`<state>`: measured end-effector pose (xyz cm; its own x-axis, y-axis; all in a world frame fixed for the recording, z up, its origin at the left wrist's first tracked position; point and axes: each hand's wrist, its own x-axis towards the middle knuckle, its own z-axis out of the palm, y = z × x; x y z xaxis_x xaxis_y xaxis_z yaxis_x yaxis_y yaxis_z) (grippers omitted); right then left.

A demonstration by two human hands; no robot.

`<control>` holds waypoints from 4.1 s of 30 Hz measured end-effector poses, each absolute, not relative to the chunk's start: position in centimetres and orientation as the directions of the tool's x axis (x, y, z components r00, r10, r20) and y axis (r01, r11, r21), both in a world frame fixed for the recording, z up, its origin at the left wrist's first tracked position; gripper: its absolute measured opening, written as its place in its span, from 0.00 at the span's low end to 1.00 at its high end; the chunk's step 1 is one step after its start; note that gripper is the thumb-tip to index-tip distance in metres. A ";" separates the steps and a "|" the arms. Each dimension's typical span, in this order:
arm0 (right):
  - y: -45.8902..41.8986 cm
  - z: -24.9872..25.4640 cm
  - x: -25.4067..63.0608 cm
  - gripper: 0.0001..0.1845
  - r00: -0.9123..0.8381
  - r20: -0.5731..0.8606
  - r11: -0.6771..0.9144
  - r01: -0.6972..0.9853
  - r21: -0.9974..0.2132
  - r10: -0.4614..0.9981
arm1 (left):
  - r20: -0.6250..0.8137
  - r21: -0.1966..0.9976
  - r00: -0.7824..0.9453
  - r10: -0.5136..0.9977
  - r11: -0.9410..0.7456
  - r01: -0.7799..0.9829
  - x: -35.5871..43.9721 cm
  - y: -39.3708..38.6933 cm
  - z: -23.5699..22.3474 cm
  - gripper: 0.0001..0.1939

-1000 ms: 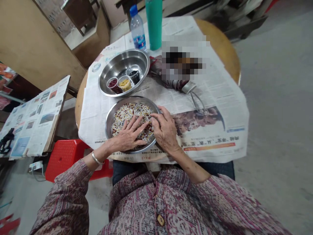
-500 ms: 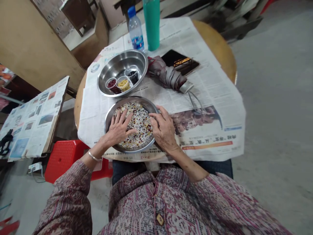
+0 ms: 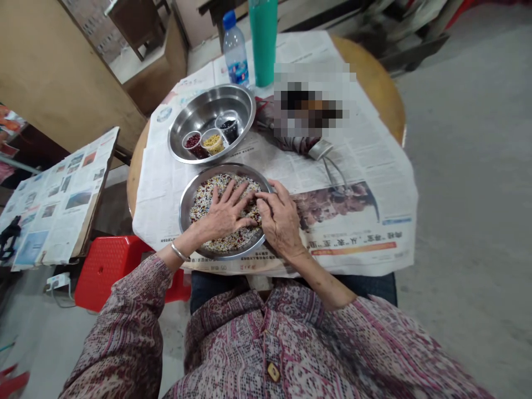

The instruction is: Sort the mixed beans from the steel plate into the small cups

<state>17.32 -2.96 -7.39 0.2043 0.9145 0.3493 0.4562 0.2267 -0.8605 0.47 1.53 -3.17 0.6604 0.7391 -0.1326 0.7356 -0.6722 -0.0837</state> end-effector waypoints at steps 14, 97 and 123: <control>-3.0 -7.3 17.3 0.18 0.207 0.336 0.217 0.447 -0.868 0.919 | -0.375 -0.001 0.517 0.770 -0.558 0.830 -3.3 -2.4 -0.4 0.48; -2.0 -3.4 17.6 0.16 -0.861 0.338 0.914 0.291 -0.283 0.379 | 0.388 0.791 -0.041 0.921 -0.310 0.527 -9.4 -0.7 -6.4 0.13; 1.8 -4.3 16.2 0.19 -0.706 0.250 0.723 0.690 0.037 0.662 | 0.269 0.951 -0.076 0.960 -0.252 0.177 -9.6 0.1 -7.0 0.20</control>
